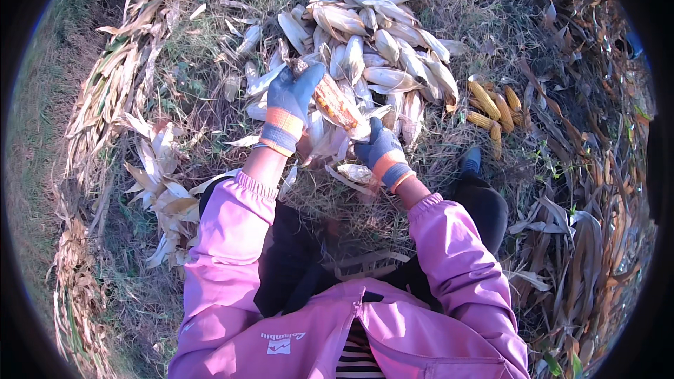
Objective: The person sits on the ground and repeatedly shucks corn cobs by hand, removing the husks and placing the shucked cobs to the side. The task continues with multiple cobs handled one at a time.
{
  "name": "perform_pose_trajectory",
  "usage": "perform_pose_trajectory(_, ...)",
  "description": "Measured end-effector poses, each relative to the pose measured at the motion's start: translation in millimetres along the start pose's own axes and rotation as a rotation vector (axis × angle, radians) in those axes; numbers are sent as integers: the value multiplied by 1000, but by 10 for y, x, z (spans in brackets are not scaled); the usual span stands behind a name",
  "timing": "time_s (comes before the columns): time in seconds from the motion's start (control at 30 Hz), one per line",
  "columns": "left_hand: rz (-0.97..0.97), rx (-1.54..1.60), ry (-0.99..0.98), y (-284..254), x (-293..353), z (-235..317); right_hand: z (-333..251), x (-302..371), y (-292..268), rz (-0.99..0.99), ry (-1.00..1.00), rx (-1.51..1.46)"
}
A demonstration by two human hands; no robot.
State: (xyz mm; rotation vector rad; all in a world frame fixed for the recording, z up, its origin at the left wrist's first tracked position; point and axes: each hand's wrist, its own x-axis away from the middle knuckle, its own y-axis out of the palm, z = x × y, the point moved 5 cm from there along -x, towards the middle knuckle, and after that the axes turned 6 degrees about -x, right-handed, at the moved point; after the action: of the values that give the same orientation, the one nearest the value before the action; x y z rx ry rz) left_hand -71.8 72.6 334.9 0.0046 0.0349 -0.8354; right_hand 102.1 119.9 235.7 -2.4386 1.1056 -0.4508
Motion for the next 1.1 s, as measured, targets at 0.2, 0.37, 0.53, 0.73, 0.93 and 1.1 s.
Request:
perform_pose_trajectory(0.2,-67,-73,91,104,108,14,188,-95,15,20,-4,93)
perform_pose_trajectory(0.37,-55,-213,161,134,212,69,226,-112,8,-8,21,156)
perform_pose_trajectory(0.53,-43,-345,257,218,331,158,258,-105,-36,-6,90,138)
perform_pose_trajectory(0.73,-5,-316,273,229,416,160,253,-104,-81,-33,123,161)
perform_pose_trajectory(0.93,45,-276,354,250,470,117,266,-98,-112,-11,134,144)
perform_pose_trajectory(1.1,-14,-540,494,349,618,259,459,-155,-73,29,107,123)
